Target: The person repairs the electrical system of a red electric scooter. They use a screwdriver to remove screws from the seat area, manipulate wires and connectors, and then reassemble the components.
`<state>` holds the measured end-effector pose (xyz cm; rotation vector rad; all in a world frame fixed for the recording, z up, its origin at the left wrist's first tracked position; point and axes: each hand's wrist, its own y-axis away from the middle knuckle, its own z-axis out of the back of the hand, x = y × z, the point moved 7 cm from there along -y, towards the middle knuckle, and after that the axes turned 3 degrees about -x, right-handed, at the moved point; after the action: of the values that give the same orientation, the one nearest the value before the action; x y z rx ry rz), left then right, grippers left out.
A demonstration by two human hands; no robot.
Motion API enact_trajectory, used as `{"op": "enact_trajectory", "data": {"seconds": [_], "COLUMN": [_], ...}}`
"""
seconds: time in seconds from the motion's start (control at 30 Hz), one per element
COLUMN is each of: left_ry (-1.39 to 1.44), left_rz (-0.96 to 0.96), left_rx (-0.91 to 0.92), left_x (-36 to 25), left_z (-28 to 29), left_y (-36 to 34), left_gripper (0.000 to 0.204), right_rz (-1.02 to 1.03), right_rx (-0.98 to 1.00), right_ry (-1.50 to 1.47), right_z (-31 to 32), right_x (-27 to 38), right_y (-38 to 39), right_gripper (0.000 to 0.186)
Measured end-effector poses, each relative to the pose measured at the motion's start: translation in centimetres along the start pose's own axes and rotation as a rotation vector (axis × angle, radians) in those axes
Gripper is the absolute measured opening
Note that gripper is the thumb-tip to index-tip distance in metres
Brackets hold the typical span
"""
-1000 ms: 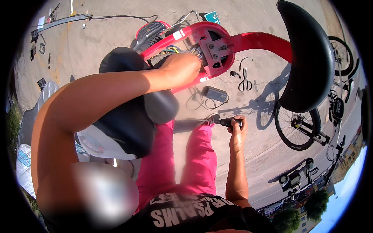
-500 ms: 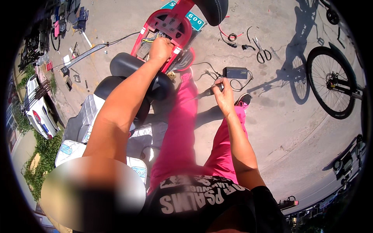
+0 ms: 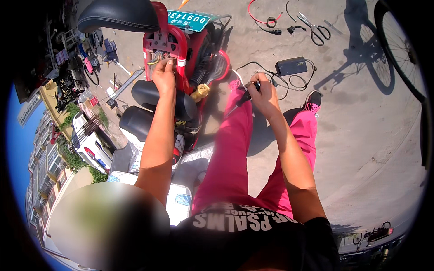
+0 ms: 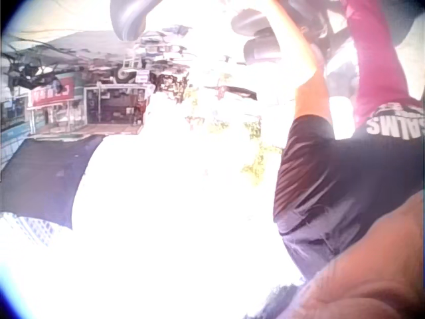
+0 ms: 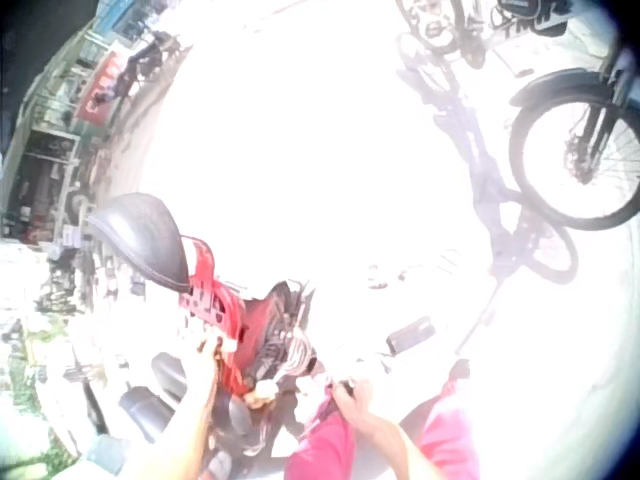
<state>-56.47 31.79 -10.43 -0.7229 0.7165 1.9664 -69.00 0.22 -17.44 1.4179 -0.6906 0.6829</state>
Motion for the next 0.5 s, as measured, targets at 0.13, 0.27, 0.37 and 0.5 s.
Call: {"op": "enact_trajectory", "data": {"seconds": [0.13, 0.27, 0.37, 0.5], "left_ry": [-0.085, -0.698, -0.84, -0.611], "left_rz": [-0.117, -0.445, -0.616, -0.403], "left_rx": [-0.036, 0.046, 0.217, 0.48], "left_x": [-0.6, -4.3, -5.1, -5.5], "left_z": [-0.5, -2.8, -2.0, -1.3], "left_y": [0.9, 1.9, 1.1, -0.7], "left_gripper": [0.016, 0.015, 0.015, 0.014], "right_rz": [0.079, 0.058, 0.093, 0.316], "right_rx": [-0.065, 0.006, 0.186, 0.308], "right_ry": [-0.013, 0.037, -0.144, -0.292], "right_z": [0.3, -0.8, -4.5, -12.1], "right_x": [-3.7, -4.8, -2.5, 3.6], "right_y": [-0.1, 0.2, 0.2, 0.2], "right_gripper": [0.017, 0.016, 0.015, 0.022]}}
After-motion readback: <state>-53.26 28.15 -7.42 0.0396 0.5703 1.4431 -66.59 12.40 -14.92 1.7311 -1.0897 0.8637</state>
